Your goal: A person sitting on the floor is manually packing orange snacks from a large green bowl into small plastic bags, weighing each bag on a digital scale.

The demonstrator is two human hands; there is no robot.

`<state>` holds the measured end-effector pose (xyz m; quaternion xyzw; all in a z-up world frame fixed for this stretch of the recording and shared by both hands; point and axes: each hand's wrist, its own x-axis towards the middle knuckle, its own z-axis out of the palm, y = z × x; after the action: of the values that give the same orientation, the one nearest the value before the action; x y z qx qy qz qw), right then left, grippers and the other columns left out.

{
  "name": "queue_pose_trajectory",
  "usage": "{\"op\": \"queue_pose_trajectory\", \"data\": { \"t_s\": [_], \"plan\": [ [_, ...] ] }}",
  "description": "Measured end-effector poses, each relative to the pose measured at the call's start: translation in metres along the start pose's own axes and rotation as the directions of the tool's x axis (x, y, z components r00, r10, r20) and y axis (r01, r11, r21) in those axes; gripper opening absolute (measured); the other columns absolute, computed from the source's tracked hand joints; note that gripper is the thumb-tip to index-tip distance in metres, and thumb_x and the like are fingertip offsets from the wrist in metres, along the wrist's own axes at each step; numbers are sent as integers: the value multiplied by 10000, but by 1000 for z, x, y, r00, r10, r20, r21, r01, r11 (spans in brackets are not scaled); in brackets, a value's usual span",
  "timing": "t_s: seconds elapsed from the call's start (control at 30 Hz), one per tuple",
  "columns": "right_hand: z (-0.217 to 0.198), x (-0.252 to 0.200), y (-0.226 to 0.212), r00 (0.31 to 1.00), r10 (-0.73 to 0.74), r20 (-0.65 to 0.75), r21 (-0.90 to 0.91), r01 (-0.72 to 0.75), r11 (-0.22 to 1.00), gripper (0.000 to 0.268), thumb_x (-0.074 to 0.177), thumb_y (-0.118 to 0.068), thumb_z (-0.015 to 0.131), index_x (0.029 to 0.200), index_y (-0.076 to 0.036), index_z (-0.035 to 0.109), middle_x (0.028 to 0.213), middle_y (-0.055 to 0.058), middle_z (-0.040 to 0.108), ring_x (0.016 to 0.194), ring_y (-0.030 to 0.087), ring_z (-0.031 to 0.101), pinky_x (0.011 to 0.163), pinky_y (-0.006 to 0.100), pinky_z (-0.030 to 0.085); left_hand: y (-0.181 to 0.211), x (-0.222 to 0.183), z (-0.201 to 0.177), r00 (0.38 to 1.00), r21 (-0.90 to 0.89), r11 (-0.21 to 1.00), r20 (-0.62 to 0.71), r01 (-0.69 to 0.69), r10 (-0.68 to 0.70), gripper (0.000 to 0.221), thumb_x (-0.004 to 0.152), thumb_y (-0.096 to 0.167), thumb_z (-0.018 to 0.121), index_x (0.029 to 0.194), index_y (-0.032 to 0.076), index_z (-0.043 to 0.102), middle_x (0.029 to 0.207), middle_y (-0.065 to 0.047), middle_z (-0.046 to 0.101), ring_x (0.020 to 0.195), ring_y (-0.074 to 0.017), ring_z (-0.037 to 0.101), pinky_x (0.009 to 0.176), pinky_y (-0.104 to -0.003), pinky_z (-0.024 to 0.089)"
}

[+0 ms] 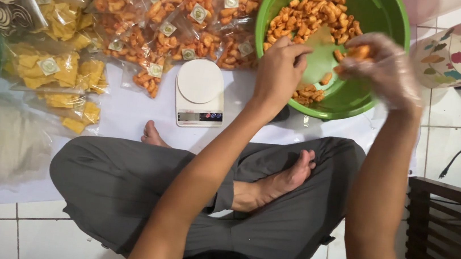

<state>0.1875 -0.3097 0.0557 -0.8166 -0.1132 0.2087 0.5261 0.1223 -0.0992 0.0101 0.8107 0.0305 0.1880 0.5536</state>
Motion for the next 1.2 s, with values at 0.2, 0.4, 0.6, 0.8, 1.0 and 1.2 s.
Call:
{"op": "queue_pose_trajectory", "data": {
  "t_s": [0.2,0.4,0.6,0.8,1.0,1.2],
  "plan": [
    [1,-29,-43,984,-163,-69,238,175,955,346,955,-81,744,1273,-95,609,1126,42,671,905,117,716,841,207,672,1,0,23,999,12,1000,24,27,-27,168,807,-11,683,938,13,785,846,-90,659,663,-217,659,656,-341,547],
    [40,-24,-44,965,-242,-101,-106,231,967,340,921,97,753,1219,25,606,1097,146,657,886,201,703,774,262,616,3,1,29,997,52,996,43,66,-68,191,785,-28,694,946,9,792,843,-112,673,663,-224,664,630,-345,549],
    [49,-21,-41,955,-252,-159,-356,182,917,385,854,106,788,1219,58,676,1004,110,665,800,140,629,696,247,559,-13,1,27,999,9,999,4,51,-51,174,757,-17,715,918,-7,779,855,-102,716,643,-194,647,621,-317,543],
    [45,-27,-59,970,-241,-20,-518,196,833,496,790,35,792,1277,22,702,1127,152,690,884,237,674,739,336,565,-11,3,24,997,-2,997,24,79,-78,156,782,-7,724,929,-10,779,850,-104,712,606,-169,638,565,-296,542],
    [31,-31,-62,944,-319,87,-666,293,686,339,851,47,721,1180,-14,774,1221,154,740,760,205,687,660,347,563,-13,0,22,994,-95,989,35,110,-107,158,778,-56,696,915,-23,768,862,-107,703,577,-165,691,545,-280,549],
    [22,-33,-54,963,-255,-89,-109,245,963,246,979,155,593,1164,22,686,1173,165,724,1007,207,729,847,248,634,-6,1,6,993,-140,983,30,121,-118,146,814,-42,685,935,-33,766,858,-100,688,562,-150,728,503,-231,579]
  ]
}}
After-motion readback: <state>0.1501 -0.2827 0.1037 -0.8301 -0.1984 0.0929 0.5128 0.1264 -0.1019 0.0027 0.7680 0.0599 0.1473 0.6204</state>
